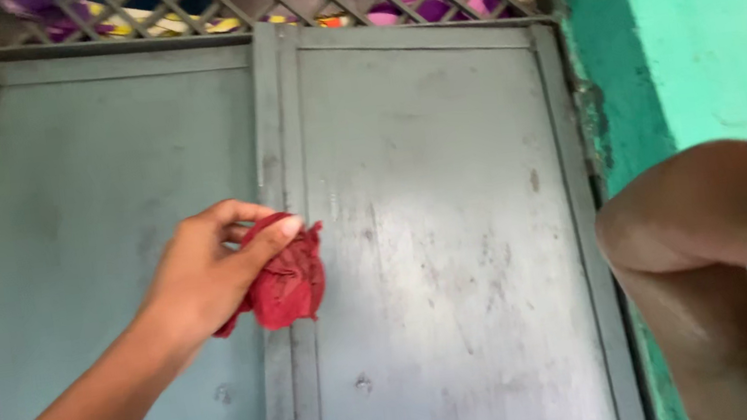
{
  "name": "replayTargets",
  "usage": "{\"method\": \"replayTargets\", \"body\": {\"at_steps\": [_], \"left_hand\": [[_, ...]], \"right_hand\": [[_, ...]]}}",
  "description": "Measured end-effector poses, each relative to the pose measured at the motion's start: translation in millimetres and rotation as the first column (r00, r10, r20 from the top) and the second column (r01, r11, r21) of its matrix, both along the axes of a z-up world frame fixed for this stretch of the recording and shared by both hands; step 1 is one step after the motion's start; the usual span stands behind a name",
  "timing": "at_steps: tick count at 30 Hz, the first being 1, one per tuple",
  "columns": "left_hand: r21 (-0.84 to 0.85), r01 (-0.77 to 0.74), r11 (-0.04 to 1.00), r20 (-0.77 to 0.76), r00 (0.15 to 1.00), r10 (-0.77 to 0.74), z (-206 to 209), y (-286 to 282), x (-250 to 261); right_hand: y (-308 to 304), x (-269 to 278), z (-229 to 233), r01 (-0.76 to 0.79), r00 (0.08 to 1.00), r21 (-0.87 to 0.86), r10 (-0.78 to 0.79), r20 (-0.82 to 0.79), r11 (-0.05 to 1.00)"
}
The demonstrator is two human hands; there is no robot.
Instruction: The person wipes the surface and handle of a metal door using a cloth, then wrings the cloth in a bucket of water before continuing the cleaning.
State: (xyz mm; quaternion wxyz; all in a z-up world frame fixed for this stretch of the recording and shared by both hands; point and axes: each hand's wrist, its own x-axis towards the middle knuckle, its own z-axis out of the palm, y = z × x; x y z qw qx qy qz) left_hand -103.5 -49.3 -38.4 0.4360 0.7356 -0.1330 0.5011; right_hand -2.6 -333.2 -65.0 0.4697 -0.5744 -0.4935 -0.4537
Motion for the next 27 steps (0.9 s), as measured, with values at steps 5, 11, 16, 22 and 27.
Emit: {"method": "replayTargets", "body": {"at_steps": [5,11,16,22,27], "left_hand": [[0.075,-0.014,0.997,0.014,1.000,0.013,5.3,-13.4,5.7],[0.044,0.116,0.992,0.059,0.991,-0.118,2.5,-30.0,-1.8],[-0.161,0.115,0.980,-0.005,0.993,-0.117,-5.7,-35.2,-2.9],[-0.264,0.096,0.960,-0.006,0.995,-0.101,-6.8,-30.3,13.5],[-0.288,0.142,0.947,-0.085,0.981,-0.173,-13.0,-16.3,20.3]], "right_hand": [[-8.2,3.5,7.8,-0.016,1.000,0.009,0.016,0.006,1.000],[-2.8,-2.8,-32.6,-0.170,0.984,0.058,0.173,-0.049,0.984],[-3.3,-30.8,-35.6,-0.641,0.768,0.010,0.640,0.018,0.768],[81.6,-22.9,-26.7,-0.166,0.985,-0.159,0.170,0.017,0.973],[96.7,-8.8,-23.3,-0.374,0.927,-0.127,0.370,-0.055,0.918]]}}
